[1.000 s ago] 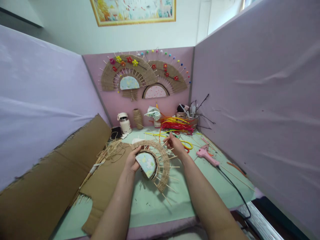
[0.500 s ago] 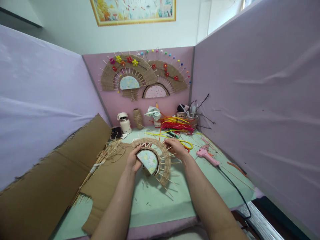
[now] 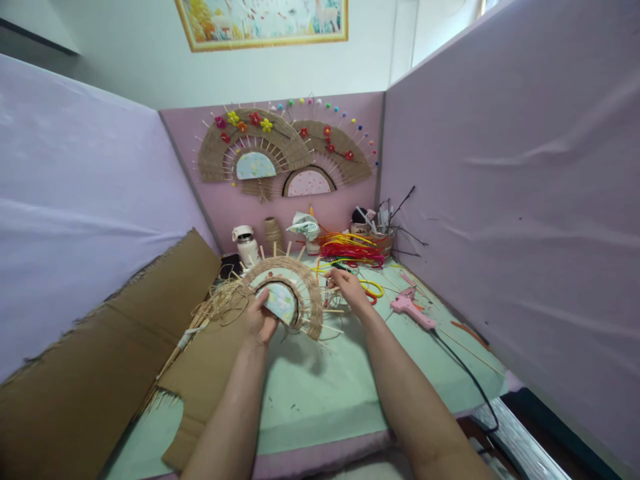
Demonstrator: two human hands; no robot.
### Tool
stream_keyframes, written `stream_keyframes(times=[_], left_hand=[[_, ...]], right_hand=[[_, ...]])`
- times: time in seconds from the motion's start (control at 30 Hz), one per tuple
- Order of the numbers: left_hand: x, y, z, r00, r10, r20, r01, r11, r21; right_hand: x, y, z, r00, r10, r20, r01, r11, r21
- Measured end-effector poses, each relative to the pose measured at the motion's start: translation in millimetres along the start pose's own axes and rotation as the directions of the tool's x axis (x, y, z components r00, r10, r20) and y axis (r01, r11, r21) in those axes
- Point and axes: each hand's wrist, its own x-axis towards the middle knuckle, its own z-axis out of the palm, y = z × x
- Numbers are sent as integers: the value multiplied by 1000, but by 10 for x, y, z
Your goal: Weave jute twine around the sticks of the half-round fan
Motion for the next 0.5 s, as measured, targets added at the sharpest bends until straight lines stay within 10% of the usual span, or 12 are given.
stream_keyframes(times=[0.13, 0.3, 0.5], left_hand=[[6, 113, -97, 993, 112, 34, -104, 976, -191], [3, 182, -195, 974, 213, 75, -182, 938, -296], [-41, 216, -129, 974, 225, 33, -209, 943, -258]], right_hand=[[24, 140, -56, 991, -132, -33, 105, 893, -438], [165, 87, -264, 965, -145, -217, -59, 690, -721], [940, -704, -569, 943, -217, -252, -93, 555, -827]])
